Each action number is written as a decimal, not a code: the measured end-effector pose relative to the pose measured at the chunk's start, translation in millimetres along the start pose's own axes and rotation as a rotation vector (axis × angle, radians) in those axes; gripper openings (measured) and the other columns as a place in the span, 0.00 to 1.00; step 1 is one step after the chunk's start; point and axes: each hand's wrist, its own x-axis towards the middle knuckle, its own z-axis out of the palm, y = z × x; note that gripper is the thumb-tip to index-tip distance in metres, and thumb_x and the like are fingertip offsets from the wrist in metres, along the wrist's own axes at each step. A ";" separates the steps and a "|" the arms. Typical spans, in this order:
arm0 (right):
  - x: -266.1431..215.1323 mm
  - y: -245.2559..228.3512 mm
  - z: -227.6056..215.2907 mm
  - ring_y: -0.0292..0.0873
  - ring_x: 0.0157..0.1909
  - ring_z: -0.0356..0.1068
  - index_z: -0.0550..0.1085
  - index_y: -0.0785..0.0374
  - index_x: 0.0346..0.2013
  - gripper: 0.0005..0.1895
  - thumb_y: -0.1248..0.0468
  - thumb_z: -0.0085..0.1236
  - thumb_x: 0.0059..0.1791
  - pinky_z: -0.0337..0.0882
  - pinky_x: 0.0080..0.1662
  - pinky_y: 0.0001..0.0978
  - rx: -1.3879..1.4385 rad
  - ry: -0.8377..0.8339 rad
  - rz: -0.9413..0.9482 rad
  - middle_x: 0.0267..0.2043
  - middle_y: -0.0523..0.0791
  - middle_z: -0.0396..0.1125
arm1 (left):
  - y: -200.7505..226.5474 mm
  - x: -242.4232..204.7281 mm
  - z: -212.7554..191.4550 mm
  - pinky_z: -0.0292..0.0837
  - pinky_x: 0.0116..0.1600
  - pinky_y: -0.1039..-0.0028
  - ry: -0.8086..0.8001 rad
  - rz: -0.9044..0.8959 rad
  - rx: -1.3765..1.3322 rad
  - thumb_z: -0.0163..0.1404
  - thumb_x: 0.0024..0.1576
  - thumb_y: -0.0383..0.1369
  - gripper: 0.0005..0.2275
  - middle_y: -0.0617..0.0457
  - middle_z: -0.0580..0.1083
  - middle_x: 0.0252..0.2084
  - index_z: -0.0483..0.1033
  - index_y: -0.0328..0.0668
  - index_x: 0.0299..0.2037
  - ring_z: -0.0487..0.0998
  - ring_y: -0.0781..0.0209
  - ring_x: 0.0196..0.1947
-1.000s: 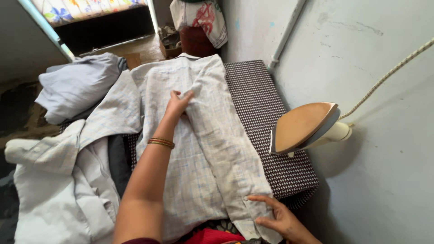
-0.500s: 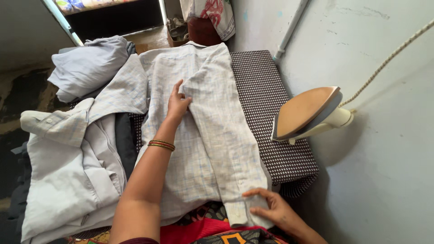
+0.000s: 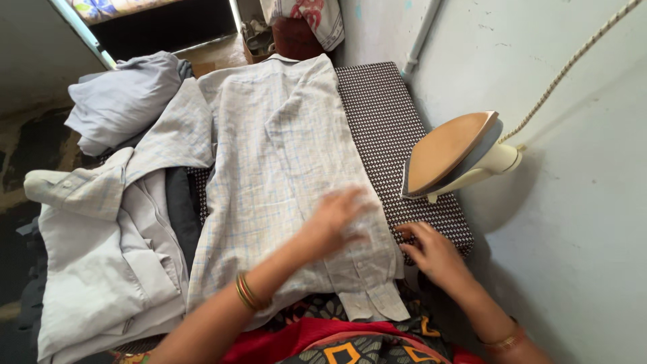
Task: The person irons a shirt on an ironing board using an iron by hand, then folds the shirt into a square shape.
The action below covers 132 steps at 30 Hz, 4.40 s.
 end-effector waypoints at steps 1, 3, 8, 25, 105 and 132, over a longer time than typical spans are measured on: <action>3.5 -6.6 6.0 0.50 0.43 0.75 0.75 0.60 0.49 0.18 0.62 0.61 0.45 0.73 0.45 0.40 0.002 -0.006 0.027 0.46 0.46 0.72 | 16.2 -3.2 3.3 0.57 0.66 0.49 0.012 0.110 0.020 0.60 0.50 0.38 0.27 0.42 0.63 0.69 0.71 0.43 0.60 0.65 0.40 0.66; 5.2 -17.3 15.7 0.51 0.40 0.74 0.74 0.60 0.52 0.21 0.60 0.63 0.45 0.73 0.43 0.41 0.009 -0.015 0.058 0.46 0.47 0.70 | 33.5 -10.5 12.2 0.63 0.61 0.54 -0.052 0.128 -0.022 0.56 0.50 0.30 0.26 0.40 0.63 0.70 0.71 0.43 0.62 0.69 0.43 0.61; -4.5 -28.8 27.5 0.46 0.36 0.74 0.73 0.65 0.49 0.24 0.59 0.67 0.42 0.73 0.40 0.37 0.044 -0.038 -0.013 0.47 0.48 0.69 | 12.3 -15.9 31.2 0.74 0.57 0.64 -0.075 0.189 -0.215 0.51 0.55 0.22 0.20 0.44 0.68 0.65 0.70 0.40 0.60 0.76 0.47 0.57; 0.9 11.8 4.9 0.38 0.37 0.77 0.78 0.62 0.47 0.13 0.63 0.59 0.49 0.75 0.38 0.32 0.223 0.086 0.182 0.40 0.44 0.76 | 8.2 2.3 25.6 0.75 0.57 0.68 -0.057 -0.010 -0.553 0.47 0.56 0.16 0.10 0.44 0.73 0.51 0.75 0.35 0.45 0.78 0.51 0.53; 110.7 -14.8 86.6 0.58 0.80 0.34 0.50 0.61 0.76 0.34 0.52 0.40 0.58 0.35 0.72 0.57 -0.245 -0.224 -0.491 0.80 0.55 0.38 | 36.7 -52.9 -5.2 0.61 0.66 0.59 -0.090 -0.061 0.014 0.52 0.63 0.44 0.19 0.46 0.74 0.59 0.73 0.39 0.58 0.70 0.49 0.62; 440.7 -27.6 152.5 0.48 0.84 0.31 0.49 0.47 0.77 0.32 0.44 0.28 0.59 0.28 0.77 0.54 0.173 0.177 -0.136 0.83 0.42 0.39 | -60.8 -43.1 70.6 0.72 0.43 0.54 0.076 -0.446 0.021 0.42 0.64 0.30 0.07 0.41 0.73 0.39 0.73 0.40 0.46 0.75 0.44 0.37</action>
